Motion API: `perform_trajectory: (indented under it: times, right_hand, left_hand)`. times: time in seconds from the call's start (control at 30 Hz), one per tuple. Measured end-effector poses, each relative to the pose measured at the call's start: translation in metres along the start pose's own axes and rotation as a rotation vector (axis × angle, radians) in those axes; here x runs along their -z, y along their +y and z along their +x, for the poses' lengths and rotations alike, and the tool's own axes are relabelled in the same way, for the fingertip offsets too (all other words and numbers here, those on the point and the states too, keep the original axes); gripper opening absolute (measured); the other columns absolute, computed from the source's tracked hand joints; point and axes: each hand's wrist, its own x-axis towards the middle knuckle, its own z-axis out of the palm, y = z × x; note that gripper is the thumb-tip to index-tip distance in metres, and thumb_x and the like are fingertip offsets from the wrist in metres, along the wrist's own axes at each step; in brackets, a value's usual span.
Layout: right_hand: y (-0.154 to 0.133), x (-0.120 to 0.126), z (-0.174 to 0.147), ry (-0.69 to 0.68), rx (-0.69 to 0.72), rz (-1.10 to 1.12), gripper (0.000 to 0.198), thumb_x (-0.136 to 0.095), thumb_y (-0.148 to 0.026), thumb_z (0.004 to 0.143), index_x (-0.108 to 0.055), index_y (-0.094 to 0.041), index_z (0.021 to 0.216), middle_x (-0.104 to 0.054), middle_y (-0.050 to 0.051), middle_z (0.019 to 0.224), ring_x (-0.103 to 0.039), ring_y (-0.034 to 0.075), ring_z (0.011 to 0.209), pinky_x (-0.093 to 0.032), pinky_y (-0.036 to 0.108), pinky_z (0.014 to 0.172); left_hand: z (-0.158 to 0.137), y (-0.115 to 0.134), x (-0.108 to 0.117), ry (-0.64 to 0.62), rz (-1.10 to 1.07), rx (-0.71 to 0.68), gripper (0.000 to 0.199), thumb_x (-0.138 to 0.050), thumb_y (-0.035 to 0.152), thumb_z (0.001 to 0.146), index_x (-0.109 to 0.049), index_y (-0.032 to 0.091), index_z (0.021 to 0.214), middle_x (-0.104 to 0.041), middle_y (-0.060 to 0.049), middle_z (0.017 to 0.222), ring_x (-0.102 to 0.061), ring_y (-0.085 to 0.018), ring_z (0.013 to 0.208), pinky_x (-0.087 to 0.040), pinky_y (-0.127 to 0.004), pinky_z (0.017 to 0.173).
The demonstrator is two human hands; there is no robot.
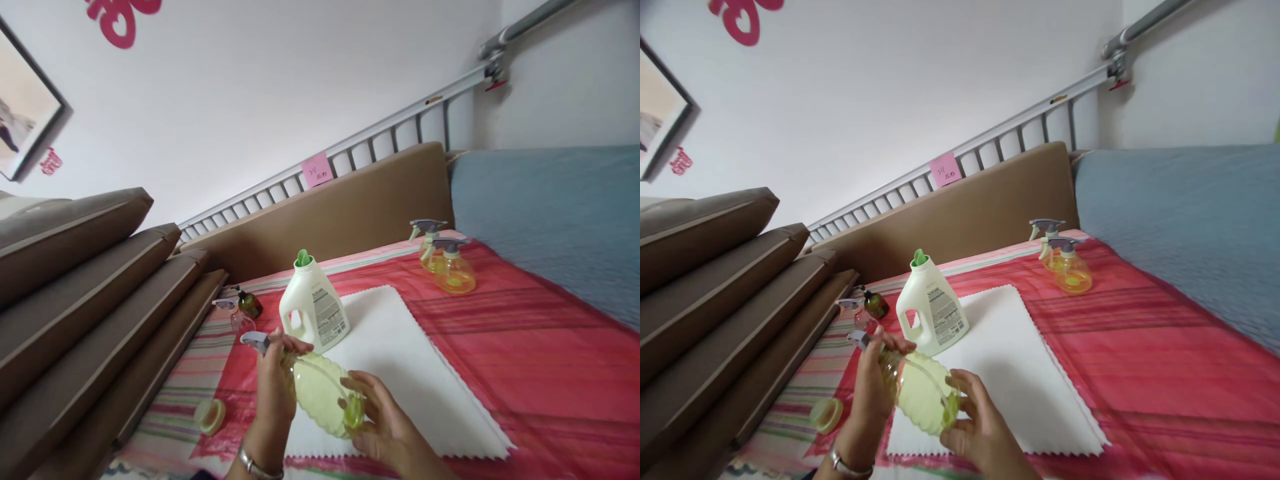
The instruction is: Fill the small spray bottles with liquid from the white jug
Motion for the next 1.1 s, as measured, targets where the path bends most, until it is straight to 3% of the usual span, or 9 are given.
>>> perform_trajectory:
  times: [0.1, 0.23, 0.3, 0.43, 0.63, 0.77, 0.83, 1.0, 1.1]
  right_hand:
    - [-0.004, -0.003, -0.003, -0.028, -0.095, 0.122, 0.07, -0.08, -0.049, 0.049, -0.048, -0.026, 0.107, -0.059, 0.007, 0.103, -0.061, 0.023, 0.088, -0.048, 0.033, 0.067]
    - [-0.015, -0.01, -0.01, -0.151, -0.426, 0.252, 0.064, -0.039, -0.068, 0.079, -0.048, -0.015, 0.113, -0.065, 0.009, 0.073, -0.06, 0.015, 0.052, -0.043, 0.024, 0.045]
    - [-0.016, -0.012, -0.011, -0.139, -0.4, 0.267, 0.068, -0.037, -0.071, 0.077, -0.043, -0.019, 0.121, -0.065, 0.01, 0.085, -0.063, 0.017, 0.058, -0.046, 0.026, 0.048]
    - [-0.009, -0.009, -0.007, -0.053, -0.119, 0.192, 0.083, -0.077, -0.056, 0.054, -0.036, -0.031, 0.122, -0.055, 0.007, 0.112, -0.064, 0.021, 0.078, -0.05, 0.03, 0.054]
    - [-0.012, -0.009, -0.008, -0.133, -0.577, 0.327, 0.071, -0.031, -0.077, 0.075, -0.048, -0.015, 0.106, -0.065, 0.009, 0.07, -0.057, 0.012, 0.043, -0.039, 0.018, 0.037]
    - [-0.009, -0.007, -0.007, -0.075, -0.277, 0.284, 0.077, -0.065, -0.064, 0.063, -0.034, -0.027, 0.122, -0.06, 0.008, 0.105, -0.066, 0.02, 0.07, -0.048, 0.023, 0.04]
    - [-0.007, -0.005, -0.007, -0.048, -0.195, 0.256, 0.083, -0.078, -0.052, 0.055, -0.035, -0.027, 0.12, -0.06, 0.006, 0.103, -0.066, 0.017, 0.067, -0.048, 0.021, 0.041]
    - [-0.012, -0.009, -0.012, -0.136, -0.603, 0.366, 0.064, -0.037, -0.07, 0.079, -0.047, -0.014, 0.108, -0.067, 0.008, 0.071, -0.055, 0.008, 0.036, -0.036, 0.015, 0.033]
    - [-0.013, -0.011, -0.013, -0.143, -0.513, 0.398, 0.054, -0.041, -0.062, 0.083, -0.044, -0.019, 0.115, -0.068, 0.006, 0.08, -0.062, 0.012, 0.048, -0.038, 0.015, 0.035]
  left_hand:
    - [-0.001, 0.004, 0.001, -0.077, -0.018, 0.032, 0.031, -0.059, 0.043, 0.077, -0.052, 0.018, 0.06, -0.063, -0.001, 0.058, -0.062, -0.019, 0.066, -0.043, -0.033, 0.074]
    - [-0.006, 0.0, -0.001, -0.145, -0.038, 0.062, 0.032, -0.058, 0.043, 0.078, -0.052, 0.018, 0.06, -0.064, -0.003, 0.06, -0.063, -0.02, 0.068, -0.044, -0.034, 0.073]
    - [-0.006, -0.001, 0.0, -0.113, -0.03, 0.047, 0.032, -0.06, 0.044, 0.076, -0.052, 0.018, 0.06, -0.062, -0.002, 0.058, -0.062, -0.02, 0.066, -0.044, -0.033, 0.071]
    - [-0.004, -0.001, 0.002, -0.042, -0.017, 0.032, 0.033, -0.061, 0.046, 0.075, -0.052, 0.018, 0.061, -0.062, -0.001, 0.059, -0.063, -0.019, 0.067, -0.044, -0.033, 0.072]
    - [-0.01, -0.002, -0.002, -0.149, 0.01, 0.024, 0.031, -0.059, 0.044, 0.077, -0.053, 0.018, 0.061, -0.064, -0.002, 0.061, -0.063, -0.02, 0.071, -0.044, -0.035, 0.077]
    - [-0.007, -0.004, -0.001, -0.02, 0.021, 0.007, 0.032, -0.06, 0.045, 0.075, -0.052, 0.018, 0.06, -0.064, -0.001, 0.058, -0.063, -0.019, 0.068, -0.044, -0.032, 0.072]
    - [-0.006, -0.004, 0.0, -0.02, 0.024, 0.019, 0.032, -0.062, 0.046, 0.074, -0.052, 0.018, 0.061, -0.064, -0.001, 0.059, -0.063, -0.02, 0.069, -0.044, -0.033, 0.072]
    - [-0.008, -0.005, 0.001, -0.074, 0.073, 0.02, 0.03, -0.062, 0.046, 0.073, -0.054, 0.018, 0.064, -0.067, -0.003, 0.065, -0.063, -0.02, 0.073, -0.042, -0.032, 0.076]
    - [-0.01, -0.008, 0.0, -0.081, 0.11, -0.007, 0.029, -0.06, 0.044, 0.074, -0.055, 0.018, 0.064, -0.068, -0.003, 0.066, -0.062, -0.019, 0.074, -0.041, -0.031, 0.078]
